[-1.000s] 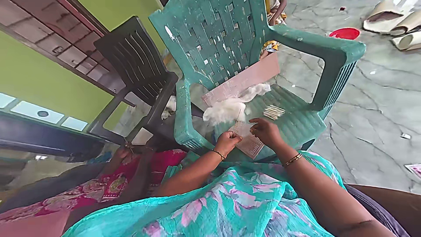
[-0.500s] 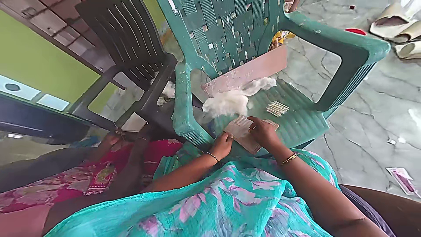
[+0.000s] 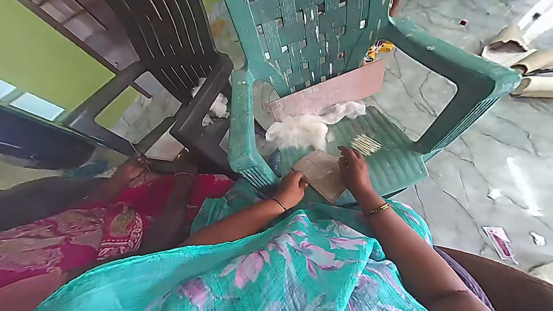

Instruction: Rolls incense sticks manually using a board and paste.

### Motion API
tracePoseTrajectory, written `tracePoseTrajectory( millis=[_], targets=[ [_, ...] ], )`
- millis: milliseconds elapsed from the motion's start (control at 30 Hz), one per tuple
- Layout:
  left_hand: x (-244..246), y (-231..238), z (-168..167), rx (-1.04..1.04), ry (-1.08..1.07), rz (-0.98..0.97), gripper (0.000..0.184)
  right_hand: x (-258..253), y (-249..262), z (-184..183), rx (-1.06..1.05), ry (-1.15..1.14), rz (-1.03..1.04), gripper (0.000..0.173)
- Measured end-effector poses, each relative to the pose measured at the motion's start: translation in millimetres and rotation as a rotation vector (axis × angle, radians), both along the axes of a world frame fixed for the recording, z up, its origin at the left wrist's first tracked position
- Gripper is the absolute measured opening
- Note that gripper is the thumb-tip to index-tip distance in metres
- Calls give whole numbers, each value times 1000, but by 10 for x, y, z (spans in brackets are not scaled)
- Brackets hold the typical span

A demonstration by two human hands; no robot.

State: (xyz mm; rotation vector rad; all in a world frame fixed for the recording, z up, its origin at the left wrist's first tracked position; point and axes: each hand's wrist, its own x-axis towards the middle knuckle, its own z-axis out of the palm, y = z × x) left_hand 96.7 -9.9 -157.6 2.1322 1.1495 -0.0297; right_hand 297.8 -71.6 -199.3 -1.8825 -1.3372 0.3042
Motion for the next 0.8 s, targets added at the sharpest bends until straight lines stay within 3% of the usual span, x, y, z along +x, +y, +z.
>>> tracePoseTrajectory(
  millis=[100, 233, 300, 400, 700, 800],
  targets=[
    [-28, 8, -27, -4, -10, -3, 26, -7, -7, -6, -15, -36, 20, 37],
    [-42, -1, -55, -19, -3, 2, 27, -132, 29, -83, -119, -236, 323, 39],
    [-33, -6, -44, -23, -5, -3, 26, -200, 13, -40, -306, -375, 480, 50],
    [-40, -30, -30, -44, -12, -17, 26, -252, -125, 109, -574, -461, 559, 64],
    [-109, -88, -91, -158, -32, -202, 29, -50, -847, 331, -643, -484, 636, 62],
    [-122, -54, -86, -134, -110, -105, 29, 92, -787, 324, -472, -422, 512, 54]
  ],
)
